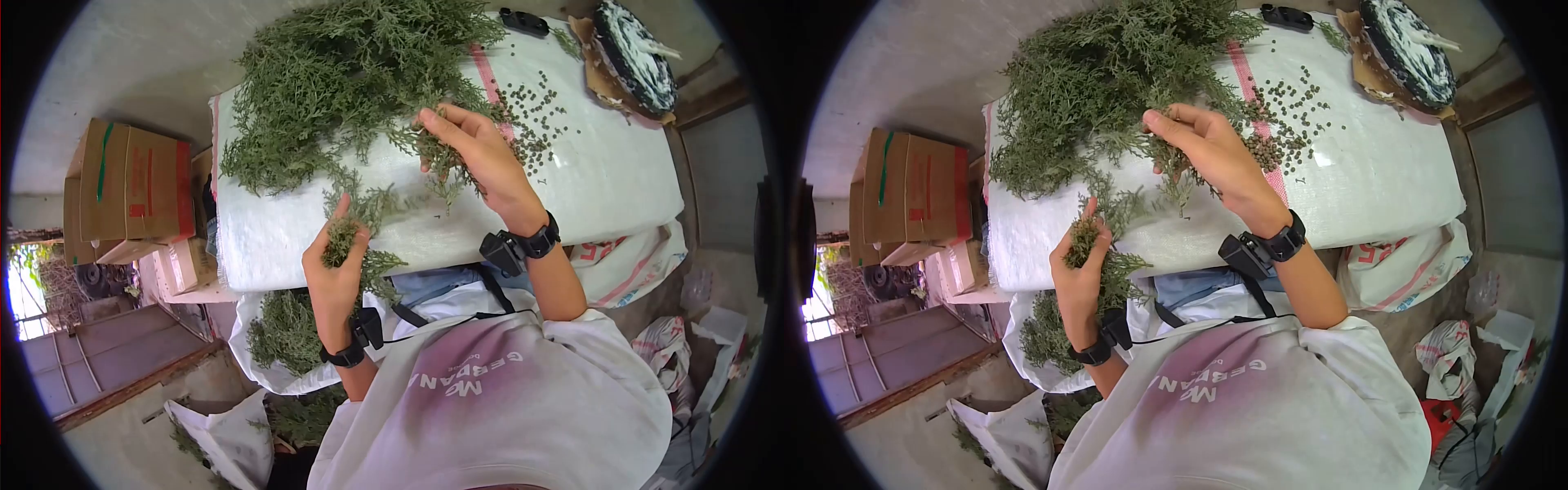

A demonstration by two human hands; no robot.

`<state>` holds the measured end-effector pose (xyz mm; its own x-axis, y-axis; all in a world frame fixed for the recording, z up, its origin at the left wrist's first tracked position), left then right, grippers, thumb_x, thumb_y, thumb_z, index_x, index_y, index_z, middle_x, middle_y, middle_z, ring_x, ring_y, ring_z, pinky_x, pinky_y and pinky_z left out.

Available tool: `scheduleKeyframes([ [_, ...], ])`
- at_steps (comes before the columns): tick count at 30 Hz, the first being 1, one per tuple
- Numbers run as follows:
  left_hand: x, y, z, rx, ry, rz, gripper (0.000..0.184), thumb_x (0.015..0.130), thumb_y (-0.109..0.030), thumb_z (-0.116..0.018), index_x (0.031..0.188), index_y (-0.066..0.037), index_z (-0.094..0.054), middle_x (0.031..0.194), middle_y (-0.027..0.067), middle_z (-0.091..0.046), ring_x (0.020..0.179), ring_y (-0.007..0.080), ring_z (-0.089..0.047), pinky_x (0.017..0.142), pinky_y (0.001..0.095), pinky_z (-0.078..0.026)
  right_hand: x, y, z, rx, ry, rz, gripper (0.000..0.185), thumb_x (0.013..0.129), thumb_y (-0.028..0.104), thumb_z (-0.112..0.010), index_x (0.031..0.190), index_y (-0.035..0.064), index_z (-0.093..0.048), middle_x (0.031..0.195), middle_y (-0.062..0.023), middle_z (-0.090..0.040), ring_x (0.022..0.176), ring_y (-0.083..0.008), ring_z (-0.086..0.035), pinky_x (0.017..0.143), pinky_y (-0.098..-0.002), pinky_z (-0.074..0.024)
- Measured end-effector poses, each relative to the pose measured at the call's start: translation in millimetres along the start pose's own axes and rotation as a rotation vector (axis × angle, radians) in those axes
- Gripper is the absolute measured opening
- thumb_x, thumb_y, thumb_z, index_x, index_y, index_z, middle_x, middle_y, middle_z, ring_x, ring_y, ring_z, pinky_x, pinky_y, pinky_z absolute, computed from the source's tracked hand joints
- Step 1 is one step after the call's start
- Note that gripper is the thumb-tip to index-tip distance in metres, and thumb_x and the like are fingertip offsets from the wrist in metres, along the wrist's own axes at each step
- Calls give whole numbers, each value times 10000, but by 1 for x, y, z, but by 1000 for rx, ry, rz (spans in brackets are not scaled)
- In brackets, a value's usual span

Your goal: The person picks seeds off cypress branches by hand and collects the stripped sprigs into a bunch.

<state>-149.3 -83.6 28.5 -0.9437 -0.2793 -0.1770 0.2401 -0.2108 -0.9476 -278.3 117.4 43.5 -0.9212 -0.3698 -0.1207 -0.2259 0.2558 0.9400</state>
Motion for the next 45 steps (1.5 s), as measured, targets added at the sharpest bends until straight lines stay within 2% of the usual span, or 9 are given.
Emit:
scheduleKeyframes([
  [9, 0, -9, 20, -71, -110, -90, 309, 903, -25, -641, 1209, 3, -664, 1044, 92, -720, 926, 119, -596, 917, 288, -452, -20, -7, 3, 136, 43, 39, 241, 949, 170, -648, 1137, 24, -608, 969, -5, -644, 881, -84, -630, 853, -241, -482],
  [15, 2, 8, 51, -302, -252, -7, 145, 909, -48, -631, 1024, 28, -676, 1077, 113, -715, 951, 172, -618, 947, 311, -430, -33, -14, 7, 137, 85, -40, 264, 905, 113, -676, 1135, 27, -577, 964, -17, -637, 836, -90, -626, 785, -252, -496],
  [19, -10, 16, 64, -498, -295, 24, 168, 929, -99, -606, 1043, 20, -638, 895, 71, -681, 829, 161, -573, 871, 306, -428, -40, -21, 8, 129, 108, -91, 274, 884, 92, -686, 1124, 30, -570, 956, -25, -636, 790, -90, -611, 727, -256, -496],
  [22, -13, 17, 64, -988, -187, -55, 194, 967, -166, -560, 1051, 5, -593, 695, 9, -514, 670, 139, -488, 798, 311, -423, -46, -33, 5, 52, 94, -135, 284, 872, 83, -693, 1122, 32, -569, 956, -28, -637, 759, -88, -598, 676, -258, -490],
  [26, -33, 3, 38, -805, -172, 14, 222, 1009, -226, -476, 1052, -23, -554, 635, -33, -347, 563, 93, -375, 641, 276, -400, -58, -46, -18, 203, 272, -223, 275, 853, 75, -720, 1090, 34, -587, 940, -24, -640, 783, -79, -585, 641, -268, -483],
  [34, -31, 29, -73, -708, 465, 504, 374, 992, -359, -508, 1088, -5, -579, 762, 16, -512, 705, 159, -536, 692, 335, -457, -97, 40, -61, -455, 702, 501, 162, 715, 10, -765, 846, 93, -719, 941, 19, -688, 834, -156, -558, 624, -278, -451],
  [36, -32, 30, -89, -648, 645, 409, 442, 979, -417, -515, 1122, -3, -575, 860, 51, -534, 798, 191, -550, 756, 354, -459, -108, 47, -64, -586, 751, 596, 177, 667, 36, -768, 820, 121, -742, 978, 38, -695, 856, -192, -545, 648, -278, -442],
  [41, -42, 4, -89, -478, 721, -450, 621, 945, -560, -532, 1205, 4, -563, 1107, 137, -588, 1031, 270, -586, 914, 401, -466, -120, 55, -75, -816, 759, 736, 194, 617, 92, -769, 802, 150, -759, 1031, 34, -704, 925, -231, -539, 736, -303, -448],
  [45, -51, 10, -82, -543, 642, -549, 764, 906, -667, -534, 1268, 6, -541, 1284, 189, -553, 1193, 353, -543, 1018, 444, -428, -117, 51, -71, -818, 620, 744, 166, 601, 116, -760, 762, 158, -755, 1037, -2, -703, 974, -263, -538, 776, -341, -454],
])
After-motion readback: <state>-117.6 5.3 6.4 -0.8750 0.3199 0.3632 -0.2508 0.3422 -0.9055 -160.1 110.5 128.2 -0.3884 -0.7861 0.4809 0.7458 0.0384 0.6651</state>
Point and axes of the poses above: each hand's wrist, its own x-axis towards the middle knuckle, its own z-axis out of the back of the hand, y = z × x, the point moved 9 cm from there along x, towards the middle knuckle
